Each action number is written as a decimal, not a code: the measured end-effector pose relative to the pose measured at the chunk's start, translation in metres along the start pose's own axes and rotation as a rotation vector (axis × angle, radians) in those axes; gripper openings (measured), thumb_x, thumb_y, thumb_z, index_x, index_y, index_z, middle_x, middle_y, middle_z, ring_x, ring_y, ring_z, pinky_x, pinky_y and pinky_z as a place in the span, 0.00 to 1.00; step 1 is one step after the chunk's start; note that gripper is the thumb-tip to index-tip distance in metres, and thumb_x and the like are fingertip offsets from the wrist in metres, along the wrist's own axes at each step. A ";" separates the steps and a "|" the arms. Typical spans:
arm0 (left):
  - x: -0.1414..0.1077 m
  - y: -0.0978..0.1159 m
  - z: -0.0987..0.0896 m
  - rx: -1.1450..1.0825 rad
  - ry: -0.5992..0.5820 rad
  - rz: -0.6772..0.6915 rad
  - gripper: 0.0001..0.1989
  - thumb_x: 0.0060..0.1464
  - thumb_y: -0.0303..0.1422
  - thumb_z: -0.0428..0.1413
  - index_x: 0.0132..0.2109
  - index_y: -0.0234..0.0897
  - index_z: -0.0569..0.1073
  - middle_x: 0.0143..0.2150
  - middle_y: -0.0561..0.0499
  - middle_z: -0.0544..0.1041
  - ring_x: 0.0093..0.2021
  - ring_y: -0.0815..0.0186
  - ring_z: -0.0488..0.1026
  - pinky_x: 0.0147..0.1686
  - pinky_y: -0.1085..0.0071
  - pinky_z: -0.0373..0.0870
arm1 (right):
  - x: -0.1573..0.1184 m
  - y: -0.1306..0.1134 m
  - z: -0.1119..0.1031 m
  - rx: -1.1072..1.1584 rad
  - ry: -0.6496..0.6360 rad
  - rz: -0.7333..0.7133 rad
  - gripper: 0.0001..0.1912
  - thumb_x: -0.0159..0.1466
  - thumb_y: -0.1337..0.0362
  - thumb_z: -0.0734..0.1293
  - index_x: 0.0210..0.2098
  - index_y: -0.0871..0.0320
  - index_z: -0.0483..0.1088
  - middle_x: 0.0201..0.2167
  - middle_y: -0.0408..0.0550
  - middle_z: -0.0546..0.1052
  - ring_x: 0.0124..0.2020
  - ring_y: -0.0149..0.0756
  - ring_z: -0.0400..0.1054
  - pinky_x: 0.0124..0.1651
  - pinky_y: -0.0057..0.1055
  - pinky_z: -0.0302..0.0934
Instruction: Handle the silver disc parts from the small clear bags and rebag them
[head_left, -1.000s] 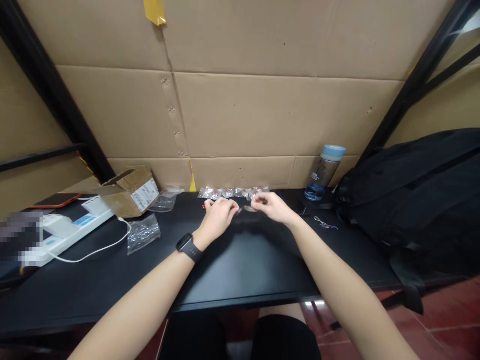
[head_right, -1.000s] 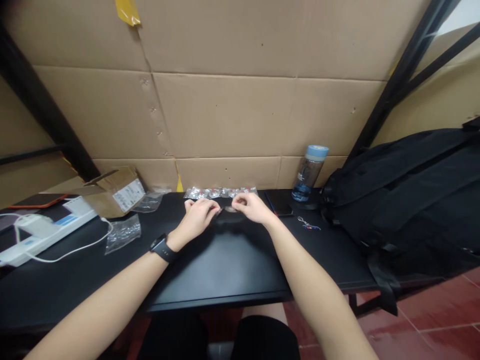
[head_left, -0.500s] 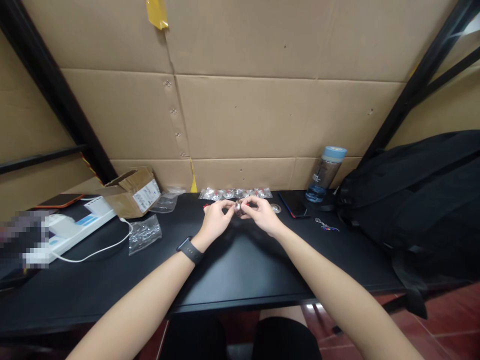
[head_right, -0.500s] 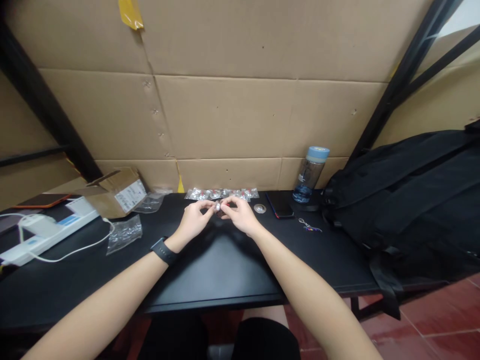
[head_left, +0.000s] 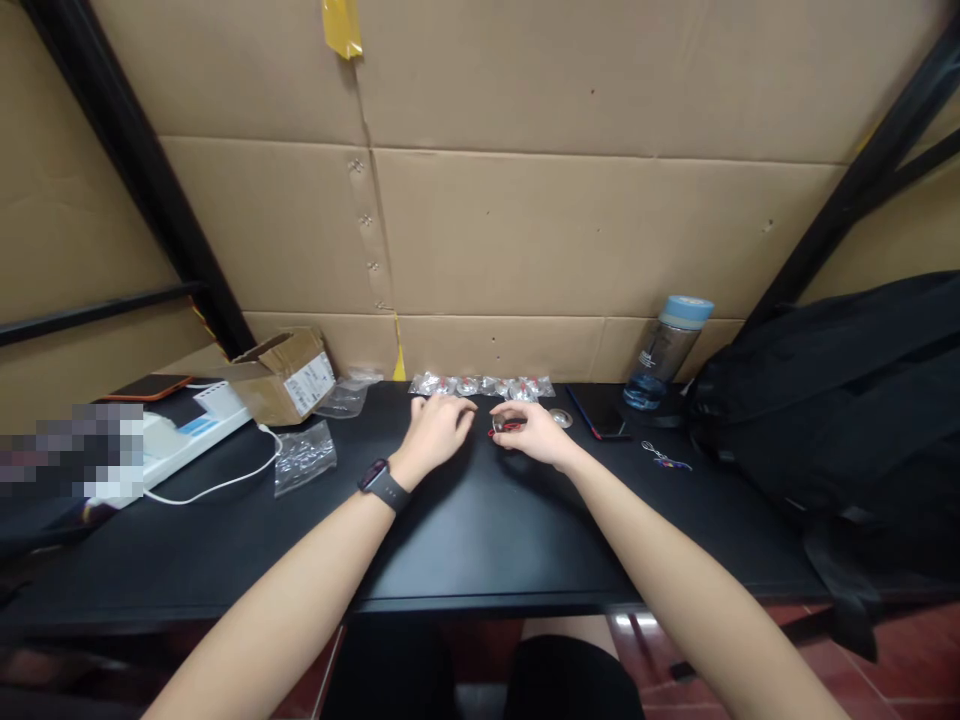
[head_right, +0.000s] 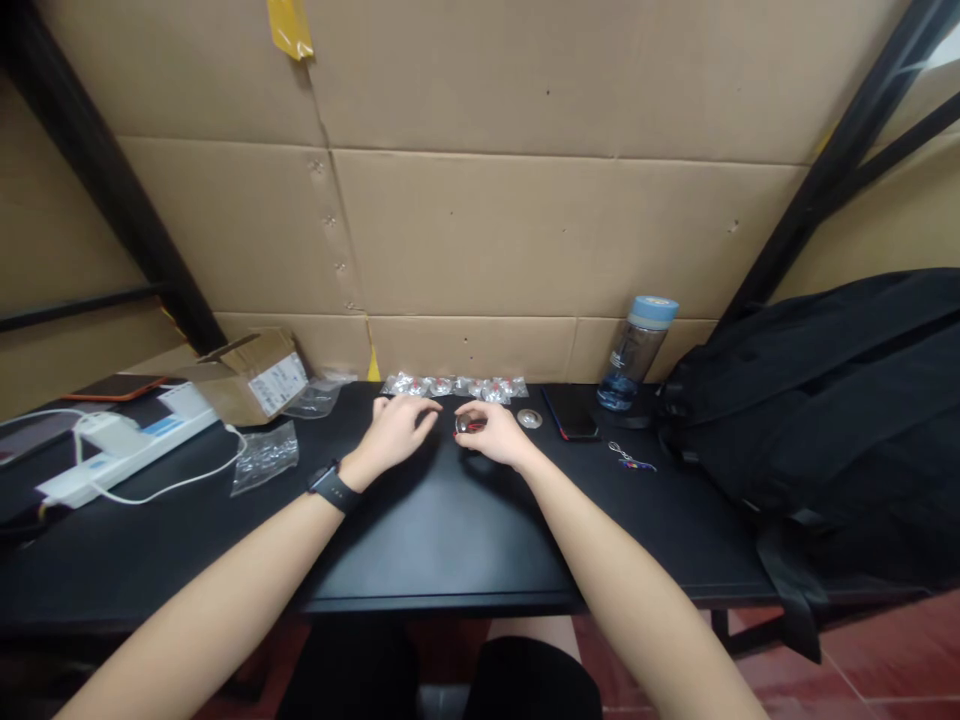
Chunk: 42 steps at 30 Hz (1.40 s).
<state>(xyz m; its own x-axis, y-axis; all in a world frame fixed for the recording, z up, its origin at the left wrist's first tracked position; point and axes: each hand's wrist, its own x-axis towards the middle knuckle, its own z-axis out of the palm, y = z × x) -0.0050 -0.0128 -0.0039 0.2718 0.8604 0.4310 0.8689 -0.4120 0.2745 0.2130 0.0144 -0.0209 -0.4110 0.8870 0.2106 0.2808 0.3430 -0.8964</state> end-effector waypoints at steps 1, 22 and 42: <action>0.001 -0.009 -0.006 0.071 0.025 -0.037 0.13 0.64 0.35 0.50 0.49 0.45 0.78 0.52 0.47 0.81 0.56 0.53 0.72 0.56 0.53 0.59 | 0.001 0.001 -0.002 -0.065 0.019 -0.012 0.20 0.53 0.66 0.74 0.46 0.57 0.76 0.38 0.46 0.80 0.32 0.32 0.74 0.41 0.32 0.71; -0.011 -0.134 -0.054 0.306 -0.373 -0.632 0.40 0.55 0.38 0.59 0.72 0.45 0.54 0.65 0.37 0.70 0.64 0.45 0.68 0.60 0.49 0.63 | 0.004 0.007 -0.038 -0.427 0.127 -0.065 0.23 0.52 0.68 0.73 0.48 0.57 0.76 0.40 0.47 0.81 0.30 0.31 0.74 0.39 0.27 0.67; -0.001 -0.076 -0.042 0.148 -0.217 -0.050 0.17 0.55 0.33 0.57 0.53 0.44 0.74 0.53 0.47 0.79 0.53 0.56 0.75 0.53 0.64 0.69 | -0.001 0.001 -0.045 -0.428 -0.017 -0.080 0.27 0.48 0.68 0.78 0.49 0.55 0.76 0.44 0.47 0.80 0.33 0.31 0.72 0.42 0.29 0.66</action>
<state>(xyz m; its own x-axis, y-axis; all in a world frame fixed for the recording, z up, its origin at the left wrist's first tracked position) -0.0888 0.0052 0.0113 0.2953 0.9295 0.2209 0.9302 -0.3324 0.1555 0.2524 0.0281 -0.0048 -0.4593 0.8484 0.2633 0.5800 0.5110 -0.6344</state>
